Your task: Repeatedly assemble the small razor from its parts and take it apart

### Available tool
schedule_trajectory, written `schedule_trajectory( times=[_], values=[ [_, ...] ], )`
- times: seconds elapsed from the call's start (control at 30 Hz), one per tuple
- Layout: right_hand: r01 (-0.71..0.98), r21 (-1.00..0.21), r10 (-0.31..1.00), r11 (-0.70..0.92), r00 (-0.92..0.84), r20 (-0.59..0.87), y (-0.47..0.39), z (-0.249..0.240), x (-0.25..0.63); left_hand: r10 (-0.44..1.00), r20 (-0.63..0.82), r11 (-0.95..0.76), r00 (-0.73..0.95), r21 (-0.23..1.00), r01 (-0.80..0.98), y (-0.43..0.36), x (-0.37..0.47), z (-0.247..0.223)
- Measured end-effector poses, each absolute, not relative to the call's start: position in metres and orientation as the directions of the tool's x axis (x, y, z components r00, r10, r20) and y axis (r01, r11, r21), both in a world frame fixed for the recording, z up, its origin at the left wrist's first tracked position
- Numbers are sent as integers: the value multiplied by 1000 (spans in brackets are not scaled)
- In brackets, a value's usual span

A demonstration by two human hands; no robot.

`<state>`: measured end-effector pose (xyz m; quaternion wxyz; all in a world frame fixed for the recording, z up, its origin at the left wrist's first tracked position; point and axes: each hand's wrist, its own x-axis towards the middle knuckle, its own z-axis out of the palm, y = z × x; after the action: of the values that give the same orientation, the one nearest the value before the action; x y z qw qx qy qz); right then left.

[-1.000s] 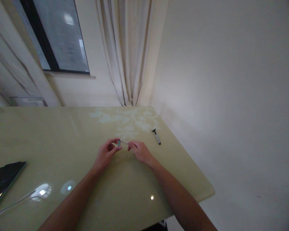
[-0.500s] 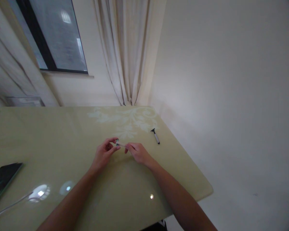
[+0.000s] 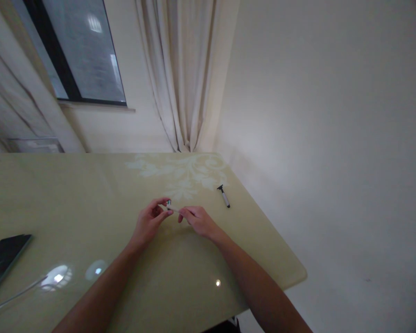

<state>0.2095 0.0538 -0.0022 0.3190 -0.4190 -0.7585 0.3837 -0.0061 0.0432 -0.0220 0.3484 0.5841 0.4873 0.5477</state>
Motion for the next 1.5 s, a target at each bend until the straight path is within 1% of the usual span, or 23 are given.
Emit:
schedule_trajectory(
  times=[0.1, 0.13, 0.27, 0.4, 0.53, 0.63, 0.7, 0.8, 0.93, 1.07, 1.2, 1.33, 1.43, 1.5],
  values=[
    [432, -839, 914, 330, -367, 171, 53, 0, 209, 949, 305, -286, -82, 940, 188, 43, -6, -23],
    [432, -840, 916, 328, -361, 172, 53, 0, 209, 948, 308, -289, -82, 939, 187, 44, -6, -24],
    [381, -856, 881, 349, -445, 162, 52, 0, 207, 941, 327, -310, -81, 935, 173, 45, -6, -27],
    [433, -835, 918, 341, -347, 195, 52, -2, 206, 940, 332, -315, -76, 932, 178, 43, -5, -26],
    [381, -843, 891, 381, -395, 224, 51, -1, 207, 934, 346, -329, -82, 929, 171, 40, -3, -24],
    [410, -837, 916, 361, -326, 235, 51, 0, 207, 935, 346, -330, -80, 929, 165, 39, -2, -25],
    [395, -848, 916, 354, -331, 228, 51, 0, 207, 938, 341, -325, -71, 930, 169, 39, -2, -24],
    [355, -861, 890, 365, -404, 211, 50, 0, 207, 938, 339, -321, -73, 929, 185, 38, -3, -23],
    [412, -842, 923, 347, -310, 229, 50, 0, 207, 937, 341, -324, -74, 928, 184, 38, -3, -22],
    [402, -834, 904, 377, -355, 238, 50, 1, 208, 937, 340, -322, -83, 930, 177, 38, -3, -23],
    [453, -822, 931, 345, -277, 237, 51, 1, 207, 940, 332, -314, -77, 932, 180, 40, -4, -25],
    [400, -834, 900, 381, -368, 235, 53, 0, 206, 942, 323, -301, -89, 933, 197, 41, -5, -24],
    [464, -822, 932, 331, -297, 208, 54, 0, 208, 949, 299, -276, -98, 940, 199, 40, -6, -23],
    [440, -838, 930, 321, -313, 192, 55, 1, 208, 951, 292, -269, -105, 944, 190, 40, -6, -23]
  ],
)
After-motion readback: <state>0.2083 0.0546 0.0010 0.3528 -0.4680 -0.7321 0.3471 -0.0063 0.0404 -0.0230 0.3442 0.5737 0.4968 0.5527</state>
